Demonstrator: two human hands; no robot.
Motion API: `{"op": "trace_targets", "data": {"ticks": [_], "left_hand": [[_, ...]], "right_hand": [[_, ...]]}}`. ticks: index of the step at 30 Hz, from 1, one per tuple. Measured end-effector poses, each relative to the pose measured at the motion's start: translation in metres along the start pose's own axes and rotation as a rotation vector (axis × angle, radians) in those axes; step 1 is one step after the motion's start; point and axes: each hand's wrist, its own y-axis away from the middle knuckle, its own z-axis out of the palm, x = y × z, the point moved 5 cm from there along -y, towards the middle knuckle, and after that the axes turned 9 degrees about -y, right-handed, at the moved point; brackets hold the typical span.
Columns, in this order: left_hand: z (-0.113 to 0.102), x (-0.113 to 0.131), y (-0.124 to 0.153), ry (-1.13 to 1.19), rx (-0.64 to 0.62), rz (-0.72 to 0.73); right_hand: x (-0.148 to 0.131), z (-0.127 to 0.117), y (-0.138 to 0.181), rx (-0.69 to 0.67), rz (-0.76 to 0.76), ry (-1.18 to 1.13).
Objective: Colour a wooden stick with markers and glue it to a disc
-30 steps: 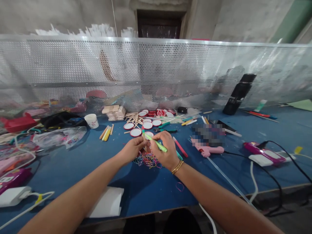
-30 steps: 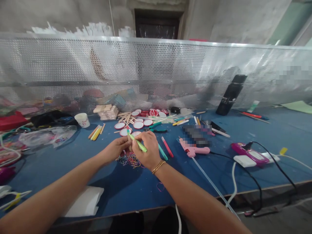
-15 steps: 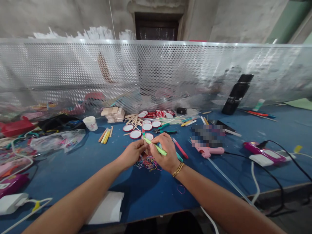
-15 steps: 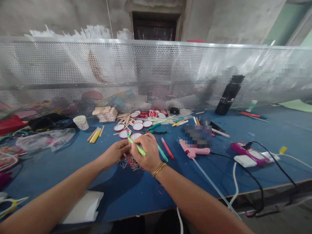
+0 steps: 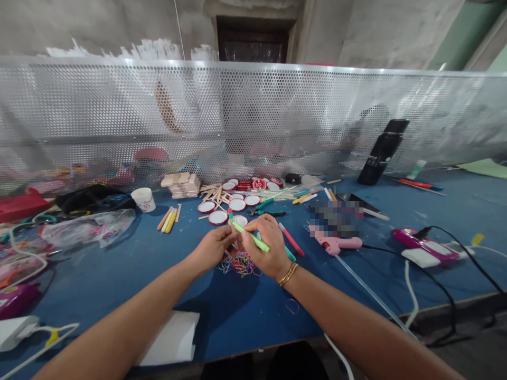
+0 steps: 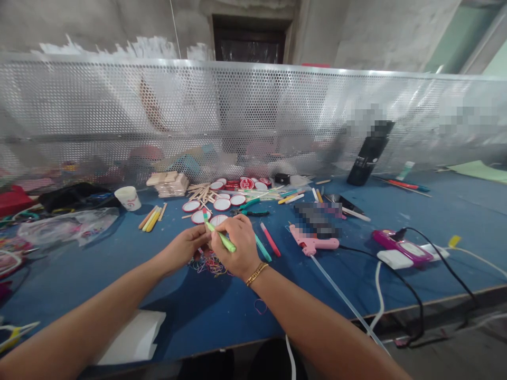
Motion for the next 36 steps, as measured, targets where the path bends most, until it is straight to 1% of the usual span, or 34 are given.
{"op": "trace_targets", "data": {"ticks": [8, 14, 17, 21, 28, 33, 36], "left_hand": [[-0.0013, -0.0025, -0.0008, -0.006, -0.009, 0.008], [-0.0002, -0.0001, 0.0007, -0.017, -0.014, 0.019], [0.0000, -0.0002, 0.0005, -0.016, -0.019, 0.015], [-0.0011, -0.0004, 0.0004, -0.011, -0.009, -0.002], [-0.0006, 0.0050, 0.0020, -0.015, -0.002, -0.004], [-0.0012, 0.0050, 0.0018, -0.010, 0.011, -0.014], [-0.0014, 0.0050, 0.0026, -0.016, 0.015, -0.022]], "right_hand": [[0.0018, -0.0034, -0.0013, 0.027, 0.007, 0.021], [0.0014, 0.0004, -0.0012, -0.009, 0.006, -0.008], [0.0013, -0.0003, -0.0017, 0.001, 0.006, 0.008], [0.0009, -0.0032, -0.0022, 0.035, 0.006, 0.031], [-0.0001, 0.0000, -0.0022, -0.001, 0.004, 0.005], [0.0010, -0.0025, -0.0020, 0.028, 0.018, 0.037], [0.0006, -0.0018, -0.0017, 0.016, 0.010, 0.021]]}}
